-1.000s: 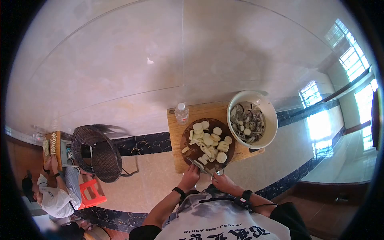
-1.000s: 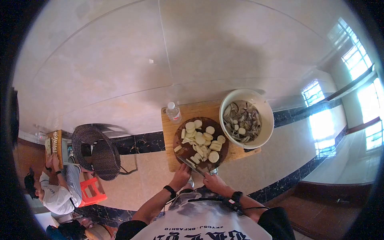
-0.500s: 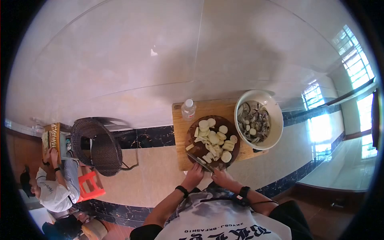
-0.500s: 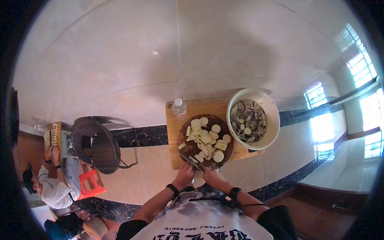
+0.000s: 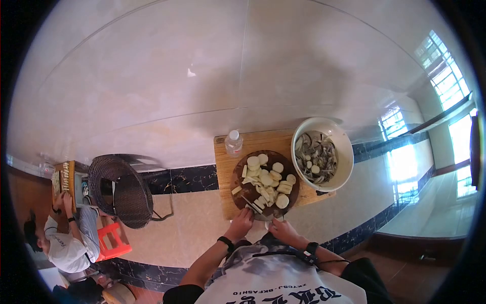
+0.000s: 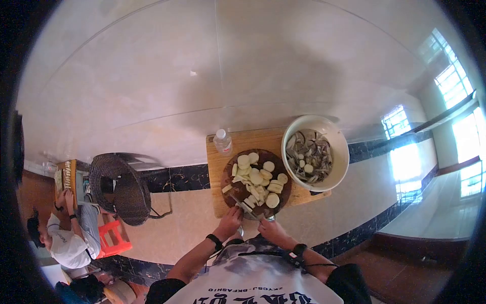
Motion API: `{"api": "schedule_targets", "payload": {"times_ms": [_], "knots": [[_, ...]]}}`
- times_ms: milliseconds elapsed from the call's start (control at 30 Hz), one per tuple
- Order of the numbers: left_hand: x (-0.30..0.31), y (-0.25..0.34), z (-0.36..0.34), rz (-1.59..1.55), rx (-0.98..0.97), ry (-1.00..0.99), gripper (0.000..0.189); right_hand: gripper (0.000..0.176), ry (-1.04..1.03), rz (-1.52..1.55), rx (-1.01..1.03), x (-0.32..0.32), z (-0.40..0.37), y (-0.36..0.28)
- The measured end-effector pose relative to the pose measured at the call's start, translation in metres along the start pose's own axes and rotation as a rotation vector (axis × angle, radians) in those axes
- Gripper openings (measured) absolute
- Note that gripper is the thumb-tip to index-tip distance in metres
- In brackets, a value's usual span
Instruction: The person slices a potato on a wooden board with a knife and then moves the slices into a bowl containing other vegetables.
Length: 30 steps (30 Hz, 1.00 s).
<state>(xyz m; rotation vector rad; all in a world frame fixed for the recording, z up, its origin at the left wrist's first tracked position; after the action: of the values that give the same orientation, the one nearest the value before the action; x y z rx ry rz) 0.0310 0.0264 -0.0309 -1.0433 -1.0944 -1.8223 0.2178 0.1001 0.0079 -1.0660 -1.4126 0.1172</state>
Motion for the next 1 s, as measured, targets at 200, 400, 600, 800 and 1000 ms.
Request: {"api": "schedule_targets", "payload": {"times_ms": [200, 400, 600, 800, 1000], "knots": [[0.028, 0.006, 0.007, 0.017, -0.001, 0.034, 0.029, 0.023, -0.011, 0.142, -0.118, 0.014, 0.004, -0.026], [0.016, 0.010, -0.001, -0.019, 0.018, 0.005, 0.028, 0.022, -0.035, 0.143, -0.166, 0.008, -0.002, -0.027], [0.010, 0.009, -0.004, -0.082, 0.089, 0.058, 0.027, 0.022, -0.048, 0.129, -0.258, -0.010, -0.009, -0.016], [0.007, 0.008, -0.005, -0.061, 0.059, 0.034, 0.027, 0.022, -0.053, 0.143, -0.302, -0.011, -0.013, -0.022], [0.020, 0.007, 0.004, -0.065, 0.057, 0.070, 0.024, 0.023, -0.046, 0.109, -0.283, -0.013, -0.016, -0.022]]}}
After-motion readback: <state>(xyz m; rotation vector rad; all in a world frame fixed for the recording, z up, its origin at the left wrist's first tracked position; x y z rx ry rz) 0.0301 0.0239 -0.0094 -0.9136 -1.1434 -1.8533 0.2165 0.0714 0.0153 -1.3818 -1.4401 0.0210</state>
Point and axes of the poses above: each hand's wrist, its own z-axis towards the middle knuckle, its own x-axis out of the back of the hand, y = z × x, the point moved 4 cm from there along z, towards the middle knuckle, and after that the axes turned 7 degrees about -x, right-handed, at the moved point
